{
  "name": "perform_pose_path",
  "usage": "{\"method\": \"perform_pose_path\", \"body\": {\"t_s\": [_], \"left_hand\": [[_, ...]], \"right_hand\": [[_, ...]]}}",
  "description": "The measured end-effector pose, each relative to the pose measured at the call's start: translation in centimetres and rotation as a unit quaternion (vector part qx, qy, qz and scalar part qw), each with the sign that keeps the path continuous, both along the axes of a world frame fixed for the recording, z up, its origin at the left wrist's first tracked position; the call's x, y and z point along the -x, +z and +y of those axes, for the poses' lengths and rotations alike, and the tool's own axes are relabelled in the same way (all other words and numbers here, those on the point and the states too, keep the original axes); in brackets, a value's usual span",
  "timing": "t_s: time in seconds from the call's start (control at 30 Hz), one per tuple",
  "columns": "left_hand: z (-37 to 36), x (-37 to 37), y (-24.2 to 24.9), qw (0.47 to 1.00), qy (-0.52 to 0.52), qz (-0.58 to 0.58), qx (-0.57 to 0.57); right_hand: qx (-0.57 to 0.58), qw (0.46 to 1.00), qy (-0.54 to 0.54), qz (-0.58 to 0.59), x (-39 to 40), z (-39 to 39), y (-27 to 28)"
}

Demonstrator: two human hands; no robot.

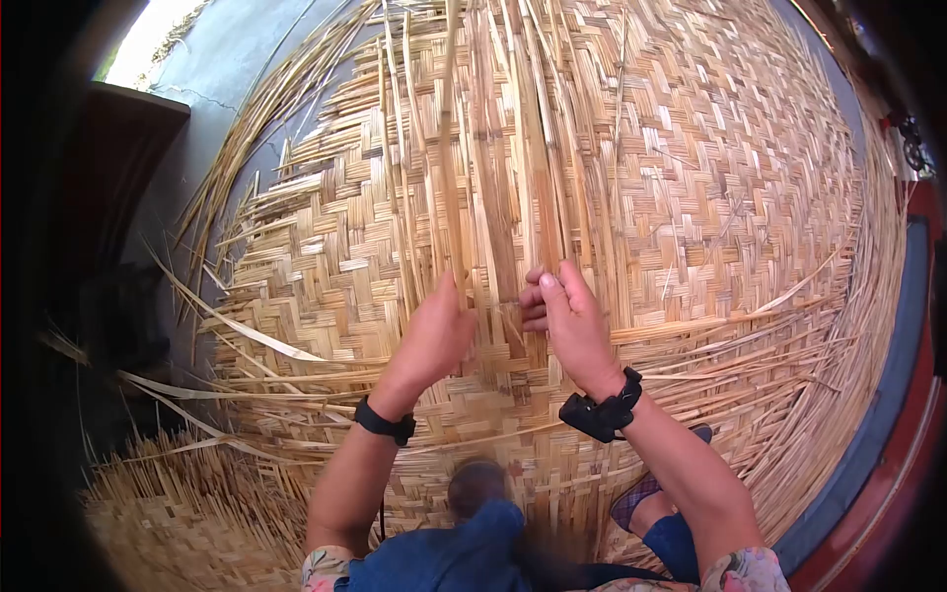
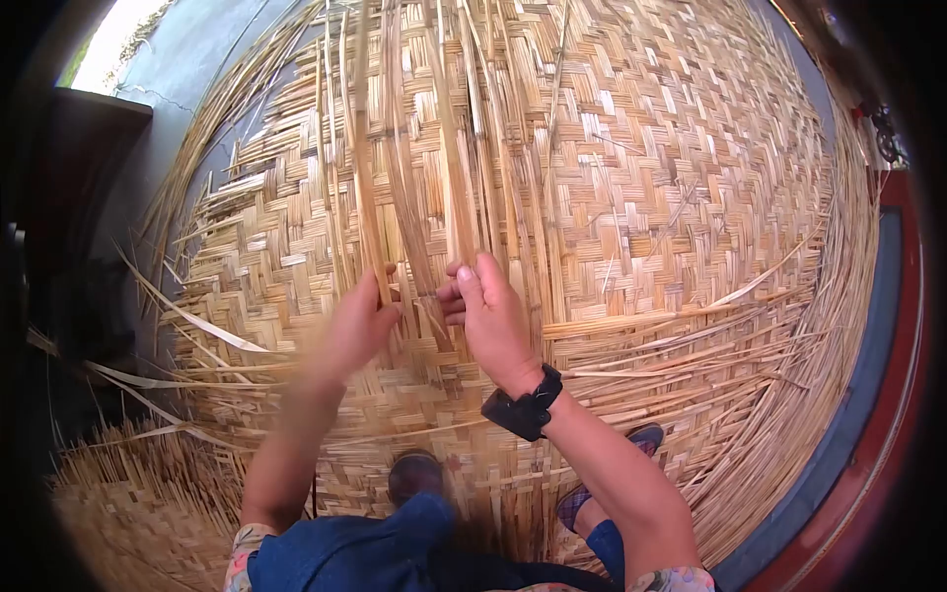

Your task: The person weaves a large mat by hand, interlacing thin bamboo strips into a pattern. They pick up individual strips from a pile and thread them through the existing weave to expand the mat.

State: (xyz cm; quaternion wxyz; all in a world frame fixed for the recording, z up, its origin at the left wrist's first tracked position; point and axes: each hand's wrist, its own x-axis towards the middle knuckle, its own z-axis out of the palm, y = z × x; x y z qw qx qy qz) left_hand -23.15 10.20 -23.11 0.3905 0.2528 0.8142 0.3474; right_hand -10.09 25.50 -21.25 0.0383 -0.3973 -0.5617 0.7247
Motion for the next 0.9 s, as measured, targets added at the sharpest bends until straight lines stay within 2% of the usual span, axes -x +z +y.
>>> {"method": "perform_pose_path", "body": {"t_s": [0.03,0.13,0.23,0.27,0.33,0.37,0.4,0.5,0.53,0.6,0.63,0.67,0.7,0.73,0.77,0.8,0.9], "left_hand": [[0.7,0.9,0.2,0.999,-0.003,-0.033,-0.015],[1.6,2.6,1.2,0.948,0.053,-0.313,0.012],[1.5,3.1,1.6,0.931,0.065,-0.358,-0.030],[0.7,2.3,0.1,0.920,0.093,-0.360,-0.121],[0.2,2.3,-0.1,0.953,0.039,-0.235,-0.187],[0.1,1.8,0.5,0.927,0.125,-0.263,-0.235],[0.0,1.2,1.2,0.892,0.205,-0.283,-0.287],[-4.4,2.1,2.4,0.859,0.340,-0.097,-0.369],[-6.0,1.7,2.3,0.868,0.350,-0.062,-0.346],[-9.5,0.2,1.3,0.881,0.369,0.010,-0.296],[-10.3,-0.6,1.5,0.878,0.394,-0.030,-0.269],[-10.6,-1.5,1.5,0.873,0.415,-0.073,-0.244],[-10.7,-2.0,1.4,0.866,0.433,-0.118,-0.219],[-10.5,-2.1,2.7,0.856,0.464,-0.107,-0.201],[-11.3,-1.9,2.0,0.824,0.490,-0.131,-0.253],[-12.9,-1.6,0.5,0.786,0.518,-0.153,-0.300],[-14.4,-1.4,-0.7,0.764,0.508,-0.208,-0.340]], "right_hand": [[0.014,1.000,-0.018,-0.004,0.1,-0.1,0.5],[-0.019,0.998,0.054,-0.041,0.7,0.6,0.0],[-0.095,0.980,0.167,-0.040,1.1,1.1,-1.5],[-0.133,0.968,0.209,-0.029,1.3,1.5,-1.8],[-0.119,0.929,0.349,-0.037,1.7,2.8,-1.3],[-0.109,0.902,0.416,-0.041,1.8,3.2,-0.8],[-0.097,0.914,0.390,-0.053,1.6,3.4,-1.8],[-0.089,0.956,0.279,-0.025,1.0,4.3,1.1],[-0.124,0.957,0.262,0.000,0.3,4.3,2.0],[-0.188,0.909,0.360,-0.098,-0.9,4.4,3.3],[-0.219,0.876,0.403,-0.147,-1.4,4.1,3.7],[-0.292,0.834,0.444,-0.148,-1.9,3.3,3.0],[-0.394,0.782,0.463,-0.134,-2.2,3.1,2.9],[-0.492,0.718,0.477,-0.120,-1.7,2.6,3.7],[-0.583,0.642,0.488,-0.103,-1.0,2.1,4.4],[-0.619,0.651,0.434,-0.068,-0.5,1.1,5.1],[-0.458,0.806,0.350,0.133,3.3,-4.1,4.5]]}}
